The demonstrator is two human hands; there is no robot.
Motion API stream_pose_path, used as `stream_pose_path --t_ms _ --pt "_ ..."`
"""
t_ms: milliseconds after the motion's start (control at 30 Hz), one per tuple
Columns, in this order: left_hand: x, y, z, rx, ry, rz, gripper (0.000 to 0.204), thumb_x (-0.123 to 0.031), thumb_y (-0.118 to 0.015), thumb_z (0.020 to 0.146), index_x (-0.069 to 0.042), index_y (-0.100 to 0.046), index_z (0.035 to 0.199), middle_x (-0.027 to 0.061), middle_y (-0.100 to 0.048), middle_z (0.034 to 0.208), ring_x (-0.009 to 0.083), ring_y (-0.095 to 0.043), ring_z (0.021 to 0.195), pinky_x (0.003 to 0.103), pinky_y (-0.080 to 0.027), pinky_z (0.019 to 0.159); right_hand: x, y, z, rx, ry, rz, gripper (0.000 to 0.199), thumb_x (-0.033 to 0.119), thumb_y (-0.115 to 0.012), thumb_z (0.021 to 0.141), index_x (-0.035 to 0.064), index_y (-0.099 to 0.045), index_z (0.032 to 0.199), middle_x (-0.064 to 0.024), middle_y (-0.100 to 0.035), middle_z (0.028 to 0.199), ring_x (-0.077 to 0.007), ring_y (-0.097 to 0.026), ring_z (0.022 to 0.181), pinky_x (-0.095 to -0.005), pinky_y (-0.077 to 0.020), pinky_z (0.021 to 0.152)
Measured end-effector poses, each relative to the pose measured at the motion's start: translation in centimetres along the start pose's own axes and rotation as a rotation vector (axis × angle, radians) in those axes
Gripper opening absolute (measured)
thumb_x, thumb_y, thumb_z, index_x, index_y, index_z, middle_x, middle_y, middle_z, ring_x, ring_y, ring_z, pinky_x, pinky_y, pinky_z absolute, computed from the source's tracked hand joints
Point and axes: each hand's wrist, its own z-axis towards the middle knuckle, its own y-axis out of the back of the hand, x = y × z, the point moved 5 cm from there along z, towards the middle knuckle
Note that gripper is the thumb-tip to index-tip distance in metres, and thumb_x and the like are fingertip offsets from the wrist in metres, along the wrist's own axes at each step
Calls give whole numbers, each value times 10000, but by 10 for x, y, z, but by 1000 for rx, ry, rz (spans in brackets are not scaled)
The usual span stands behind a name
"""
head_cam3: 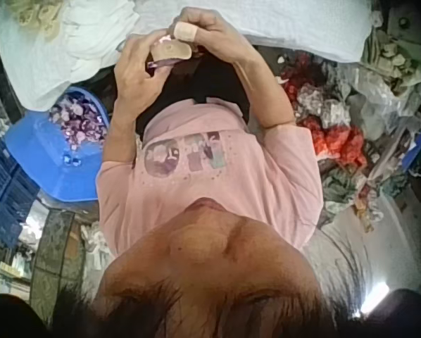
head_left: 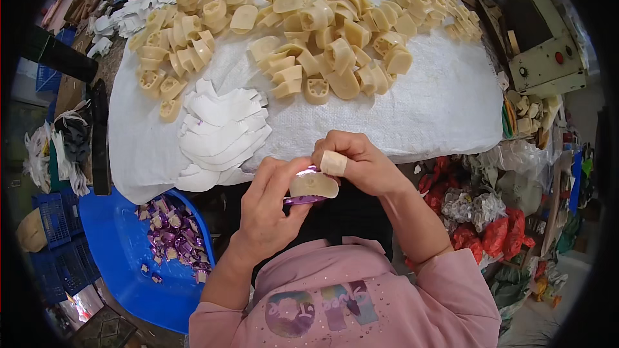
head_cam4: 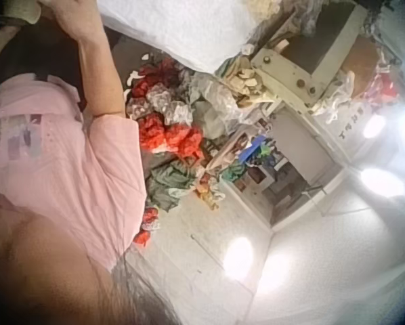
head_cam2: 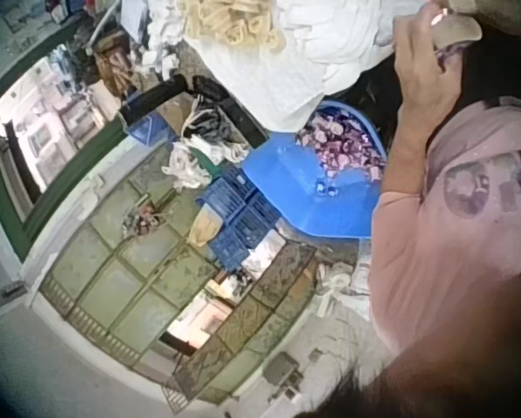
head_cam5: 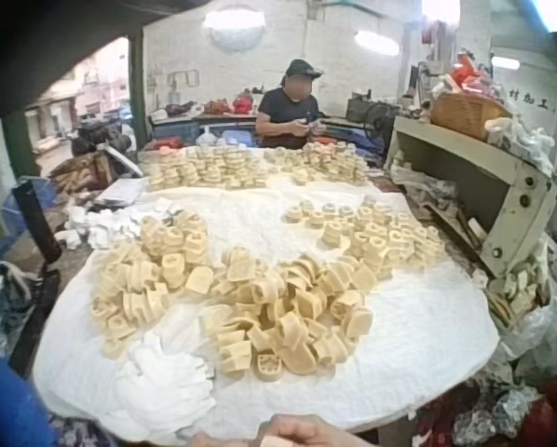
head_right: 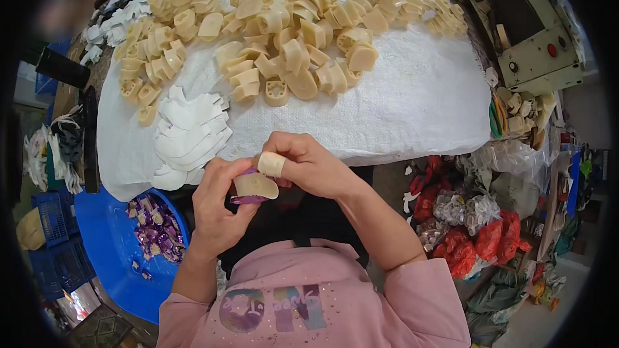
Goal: The person is manually assembling shoe components by fitting white padding strips into yellow midsoles and purple outer shells.
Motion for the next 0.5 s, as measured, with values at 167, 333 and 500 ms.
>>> stream_pose_path --t_ms 167,333,500 --pt "-3 -6 -1 -16 -64 77 524 80 -716 623 5 -547 1113 145 -557 950 251 -587 782 299 -505 642 24 -8 -7 -168 241 -656 143 145 -603 818 9 -561 801 -121 -562 673 -233 -590 624 -310 -452 578" --pt "3 -13 -1 -146 -104 58 487 7 -781 603 -12 -536 1023 76 -573 809 136 -538 602 239 -451 532 18 -6 -10 -191 233 -393 158 161 -581 863 8 -603 896 -97 -577 736 -193 -588 685 -293 -450 604" --pt "-4 -15 0 -197 -110 131 494 -48 -816 567 -3 -520 961 95 -589 770 202 -605 605 277 -492 537 7 -4 -14 -48 96 -56 188 156 -533 912 -7 -611 963 -77 -574 809 -160 -564 743 -277 -449 654"
